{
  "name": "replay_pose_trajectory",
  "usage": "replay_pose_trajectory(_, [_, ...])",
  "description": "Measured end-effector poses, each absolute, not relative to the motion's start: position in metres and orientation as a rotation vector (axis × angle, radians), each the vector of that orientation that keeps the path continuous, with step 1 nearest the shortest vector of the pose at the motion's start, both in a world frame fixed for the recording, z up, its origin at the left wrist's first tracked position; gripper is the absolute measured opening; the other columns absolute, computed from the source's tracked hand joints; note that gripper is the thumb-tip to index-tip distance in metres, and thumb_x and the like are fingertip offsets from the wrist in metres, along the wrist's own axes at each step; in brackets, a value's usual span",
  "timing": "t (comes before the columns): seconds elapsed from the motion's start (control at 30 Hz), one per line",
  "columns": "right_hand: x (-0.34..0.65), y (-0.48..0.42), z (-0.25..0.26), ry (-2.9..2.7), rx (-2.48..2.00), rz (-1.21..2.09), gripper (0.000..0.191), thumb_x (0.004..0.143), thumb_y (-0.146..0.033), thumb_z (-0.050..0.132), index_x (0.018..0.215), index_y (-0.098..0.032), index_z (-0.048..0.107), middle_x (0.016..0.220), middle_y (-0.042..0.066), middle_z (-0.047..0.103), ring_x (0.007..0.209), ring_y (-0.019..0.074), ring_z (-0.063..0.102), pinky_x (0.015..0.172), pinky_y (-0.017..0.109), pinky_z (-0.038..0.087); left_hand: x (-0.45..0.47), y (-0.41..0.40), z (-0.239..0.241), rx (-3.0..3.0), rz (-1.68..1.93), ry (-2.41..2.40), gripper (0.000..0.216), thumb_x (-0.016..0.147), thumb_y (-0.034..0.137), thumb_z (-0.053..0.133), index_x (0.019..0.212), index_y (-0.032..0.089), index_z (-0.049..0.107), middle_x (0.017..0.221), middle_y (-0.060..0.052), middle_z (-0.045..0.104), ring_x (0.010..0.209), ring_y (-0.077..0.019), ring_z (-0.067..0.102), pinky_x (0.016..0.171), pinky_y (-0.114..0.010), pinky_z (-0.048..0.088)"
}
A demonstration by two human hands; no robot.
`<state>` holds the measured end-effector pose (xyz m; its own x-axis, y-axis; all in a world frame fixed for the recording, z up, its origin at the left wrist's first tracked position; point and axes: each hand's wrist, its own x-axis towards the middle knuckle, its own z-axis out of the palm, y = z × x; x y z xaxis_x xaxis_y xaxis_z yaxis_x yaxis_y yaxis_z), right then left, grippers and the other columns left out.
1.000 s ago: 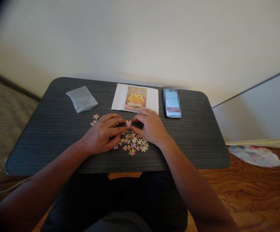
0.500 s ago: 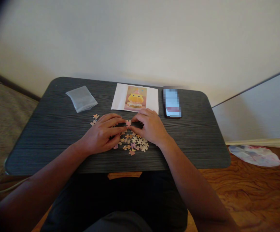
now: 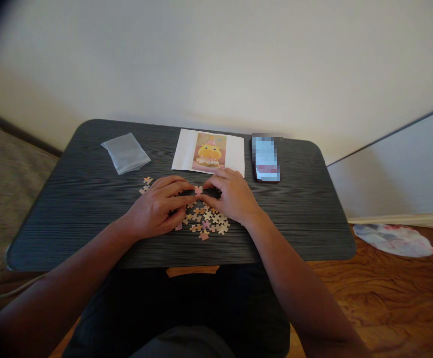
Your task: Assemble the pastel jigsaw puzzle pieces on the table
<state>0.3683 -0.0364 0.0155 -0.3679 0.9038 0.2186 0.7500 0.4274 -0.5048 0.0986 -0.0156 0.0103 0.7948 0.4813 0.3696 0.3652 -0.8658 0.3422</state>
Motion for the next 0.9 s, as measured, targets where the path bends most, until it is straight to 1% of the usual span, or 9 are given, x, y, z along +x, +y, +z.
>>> replay_pose_trajectory(0.17, [0.369, -0.037, 0.015, -2.223, -1.380, 0.449, 0.021, 0.101, -0.046, 0.084, 0.106, -0.027, 0.078, 0.111, 0.006, 0.077, 0.111, 0.0291, 0.069, 0.096, 0.047, 0.051, 0.099, -0.015, 0.011, 2.724, 0.666, 0.646, 0.038, 0.100, 0.015, 0.063, 0.133, 0.017, 0.082, 0.140, -0.017, 0.075, 0.136, -0.0382, 0.064, 0.113, -0.061, 0.056])
replay_pose_trajectory(0.33, [0.369, -0.037, 0.017, -2.203, -1.357, 0.483, 0.023, 0.102, -0.049, 0.082, 0.106, -0.027, 0.078, 0.110, 0.006, 0.076, 0.110, 0.0284, 0.070, 0.097, 0.046, 0.052, 0.099, -0.015, 0.010, 2.741, 0.664, 0.641, 0.037, 0.103, 0.016, 0.060, 0.133, 0.017, 0.081, 0.140, -0.015, 0.076, 0.136, -0.0370, 0.065, 0.114, -0.059, 0.055])
replay_pose_trajectory(0.47, [0.376, -0.035, 0.020, -2.137, -1.333, 0.489, 0.016, 0.107, -0.043, 0.074, 0.103, -0.028, 0.078, 0.105, 0.004, 0.076, 0.105, 0.0266, 0.070, 0.095, 0.045, 0.052, 0.099, -0.015, 0.010, 2.735, 0.663, 0.647, 0.036, 0.104, 0.018, 0.059, 0.133, 0.017, 0.081, 0.140, -0.014, 0.076, 0.135, -0.0370, 0.065, 0.114, -0.059, 0.055])
replay_pose_trajectory(0.57, [0.388, -0.034, 0.022, -2.030, -1.331, 0.471, 0.016, 0.108, -0.037, 0.070, 0.097, -0.029, 0.078, 0.097, 0.003, 0.074, 0.097, 0.0244, 0.070, 0.090, 0.043, 0.054, 0.099, -0.014, 0.010, 2.727, 0.665, 0.641, 0.036, 0.104, 0.017, 0.059, 0.133, 0.017, 0.081, 0.139, -0.015, 0.076, 0.135, -0.0366, 0.065, 0.113, -0.059, 0.056])
replay_pose_trajectory(0.7, [0.406, -0.034, 0.027, -1.954, -1.388, 0.458, 0.020, 0.107, -0.038, 0.069, 0.092, -0.028, 0.077, 0.090, 0.003, 0.071, 0.086, 0.0221, 0.068, 0.081, 0.041, 0.052, 0.098, -0.013, 0.009, 2.714, 0.672, 0.637, 0.036, 0.104, 0.017, 0.060, 0.132, 0.018, 0.081, 0.139, -0.015, 0.076, 0.134, -0.0355, 0.066, 0.112, -0.058, 0.056])
replay_pose_trajectory(0.8, [0.417, -0.034, 0.029, -1.970, -1.434, 0.444, 0.019, 0.105, -0.038, 0.071, 0.091, -0.027, 0.077, 0.089, 0.003, 0.070, 0.081, 0.0207, 0.065, 0.076, 0.040, 0.050, 0.098, -0.013, 0.009, 2.702, 0.683, 0.624, 0.035, 0.103, 0.017, 0.060, 0.131, 0.018, 0.081, 0.138, -0.015, 0.076, 0.133, -0.0350, 0.066, 0.113, -0.059, 0.056])
replay_pose_trajectory(0.9, [0.425, -0.033, 0.029, -2.001, -1.473, 0.524, 0.014, 0.102, -0.037, 0.074, 0.094, -0.027, 0.079, 0.089, 0.002, 0.071, 0.076, 0.0189, 0.064, 0.071, 0.038, 0.049, 0.098, -0.012, 0.010, 2.682, 0.717, 0.604, 0.034, 0.103, 0.016, 0.060, 0.129, 0.016, 0.082, 0.137, -0.016, 0.076, 0.130, -0.0341, 0.068, 0.114, -0.058, 0.056])
